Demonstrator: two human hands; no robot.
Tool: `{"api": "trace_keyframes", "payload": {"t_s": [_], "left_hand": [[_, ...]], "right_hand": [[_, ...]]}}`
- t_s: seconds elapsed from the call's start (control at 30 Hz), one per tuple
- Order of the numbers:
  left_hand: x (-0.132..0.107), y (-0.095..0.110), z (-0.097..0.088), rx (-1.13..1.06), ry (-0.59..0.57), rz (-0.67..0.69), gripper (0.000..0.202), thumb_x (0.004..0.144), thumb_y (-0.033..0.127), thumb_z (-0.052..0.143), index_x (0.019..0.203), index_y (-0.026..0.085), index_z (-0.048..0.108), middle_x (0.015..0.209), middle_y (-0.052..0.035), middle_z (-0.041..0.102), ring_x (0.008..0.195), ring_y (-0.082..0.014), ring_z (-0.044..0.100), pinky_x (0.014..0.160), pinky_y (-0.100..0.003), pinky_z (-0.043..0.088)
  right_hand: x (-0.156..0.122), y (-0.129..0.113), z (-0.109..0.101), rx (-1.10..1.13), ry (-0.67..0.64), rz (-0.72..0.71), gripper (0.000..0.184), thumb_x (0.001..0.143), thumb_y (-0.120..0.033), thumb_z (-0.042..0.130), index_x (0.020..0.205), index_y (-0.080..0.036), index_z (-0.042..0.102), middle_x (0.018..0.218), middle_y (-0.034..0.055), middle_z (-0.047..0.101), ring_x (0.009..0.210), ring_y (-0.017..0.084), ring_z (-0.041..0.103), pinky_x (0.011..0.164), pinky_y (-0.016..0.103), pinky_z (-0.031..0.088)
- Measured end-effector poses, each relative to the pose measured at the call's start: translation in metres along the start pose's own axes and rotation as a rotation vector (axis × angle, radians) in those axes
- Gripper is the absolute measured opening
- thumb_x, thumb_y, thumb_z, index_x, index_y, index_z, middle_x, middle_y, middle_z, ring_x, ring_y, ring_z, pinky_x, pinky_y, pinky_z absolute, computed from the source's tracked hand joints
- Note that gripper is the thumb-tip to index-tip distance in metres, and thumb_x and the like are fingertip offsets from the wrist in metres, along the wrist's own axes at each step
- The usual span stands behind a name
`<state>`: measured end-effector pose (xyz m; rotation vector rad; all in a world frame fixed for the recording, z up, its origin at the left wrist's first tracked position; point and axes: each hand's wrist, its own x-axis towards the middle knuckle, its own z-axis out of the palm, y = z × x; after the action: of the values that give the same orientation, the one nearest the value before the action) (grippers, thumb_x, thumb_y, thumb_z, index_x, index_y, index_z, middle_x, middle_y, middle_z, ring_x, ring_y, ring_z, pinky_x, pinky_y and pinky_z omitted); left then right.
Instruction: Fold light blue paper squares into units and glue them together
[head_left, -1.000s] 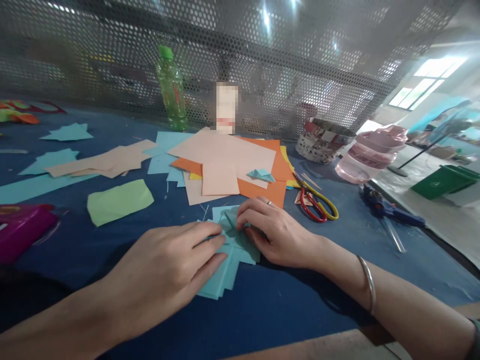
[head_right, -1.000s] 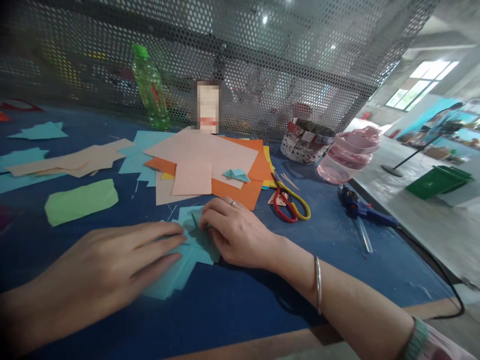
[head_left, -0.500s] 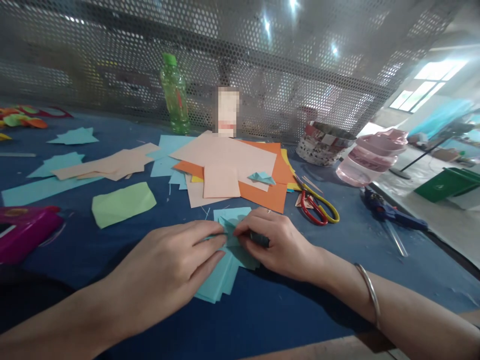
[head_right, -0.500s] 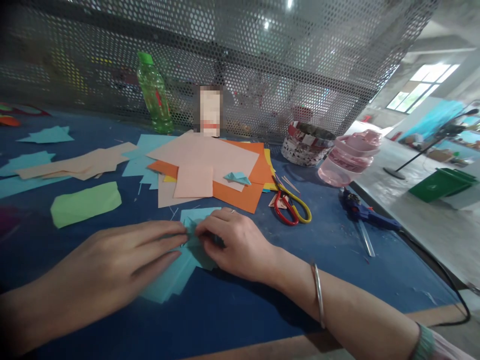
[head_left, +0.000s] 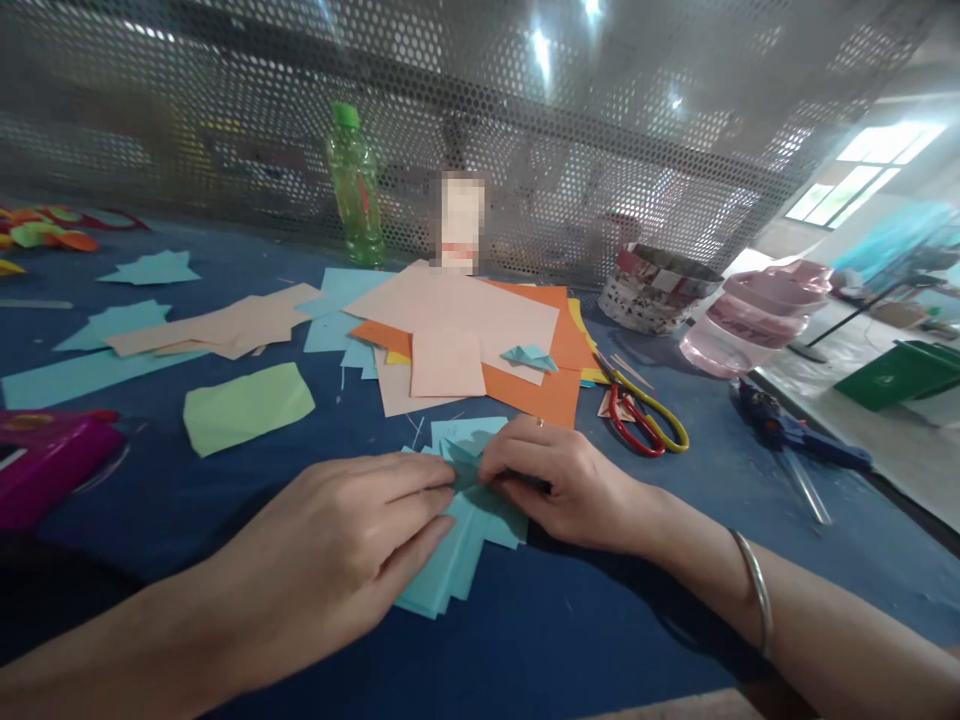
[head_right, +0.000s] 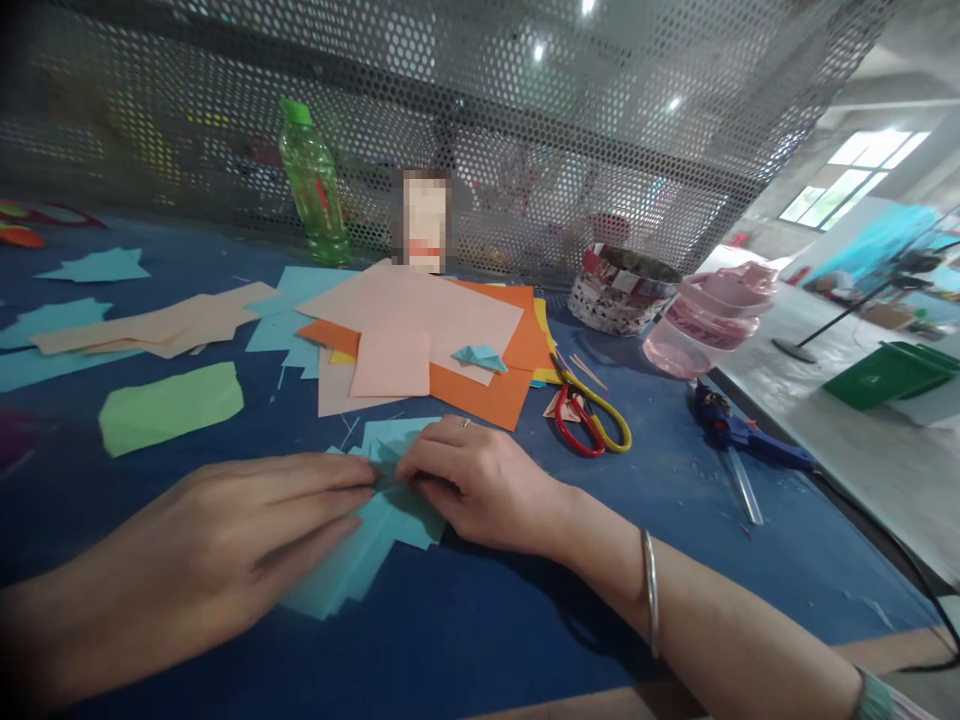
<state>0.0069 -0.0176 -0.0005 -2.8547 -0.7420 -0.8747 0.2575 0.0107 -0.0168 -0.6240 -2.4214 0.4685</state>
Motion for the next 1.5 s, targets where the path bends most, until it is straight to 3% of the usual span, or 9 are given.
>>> {"api": "trace_keyframes", "payload": {"t_s": [0.13, 0.27, 0.53, 0.93, 1.5], "left_hand": [[-0.0005, -0.0006, 0.0029, -0.005, 0.005, -0.007, 0.037, 0.108, 0.019, 0.043, 0.102, 0.01, 0.078, 0.104, -0.0103, 0.084, 0.091, -0.0242, 0.081, 0.076, -0.037, 0.069], [-0.001, -0.0012, 0.004, 0.004, 0.002, -0.012, 0.035, 0.109, 0.02, 0.043, 0.111, 0.012, 0.077, 0.108, -0.0098, 0.083, 0.095, -0.024, 0.08, 0.078, -0.036, 0.069], [-0.0022, -0.0013, 0.0018, -0.006, -0.056, -0.013, 0.04, 0.109, 0.02, 0.041, 0.104, 0.018, 0.081, 0.11, -0.0097, 0.081, 0.093, -0.0229, 0.08, 0.073, -0.033, 0.067], [-0.0019, 0.001, 0.0015, -0.004, -0.055, -0.021, 0.039, 0.108, 0.018, 0.041, 0.096, 0.018, 0.078, 0.109, -0.0092, 0.08, 0.089, -0.0218, 0.078, 0.068, -0.032, 0.062], [-0.0005, 0.0032, 0.0014, 0.015, -0.063, -0.027, 0.043, 0.107, 0.019, 0.042, 0.089, 0.017, 0.08, 0.103, -0.009, 0.081, 0.084, -0.0204, 0.079, 0.066, -0.03, 0.063]], "right_hand": [[-0.0006, 0.0003, -0.0018, -0.005, 0.006, -0.05, 0.026, 0.096, 0.0, 0.053, 0.105, -0.014, 0.073, 0.099, 0.0101, 0.075, 0.093, 0.019, 0.069, 0.082, 0.029, 0.058], [-0.0011, 0.0006, -0.0018, -0.011, 0.002, -0.066, 0.026, 0.094, 0.001, 0.055, 0.1, -0.015, 0.074, 0.1, 0.0094, 0.074, 0.094, 0.018, 0.07, 0.081, 0.029, 0.059], [-0.0004, -0.0008, -0.0021, -0.046, -0.009, -0.069, 0.027, 0.092, 0.001, 0.054, 0.099, -0.017, 0.073, 0.101, 0.0088, 0.074, 0.093, 0.018, 0.069, 0.08, 0.029, 0.059], [-0.0012, -0.0021, -0.0021, -0.194, -0.041, -0.125, 0.026, 0.094, -0.001, 0.052, 0.098, -0.016, 0.073, 0.102, 0.0085, 0.074, 0.09, 0.018, 0.067, 0.078, 0.029, 0.058], [-0.003, -0.0074, 0.0014, -0.41, -0.03, -0.183, 0.032, 0.095, -0.001, 0.045, 0.078, -0.016, 0.067, 0.09, 0.0088, 0.069, 0.079, 0.019, 0.059, 0.066, 0.031, 0.054]]}}
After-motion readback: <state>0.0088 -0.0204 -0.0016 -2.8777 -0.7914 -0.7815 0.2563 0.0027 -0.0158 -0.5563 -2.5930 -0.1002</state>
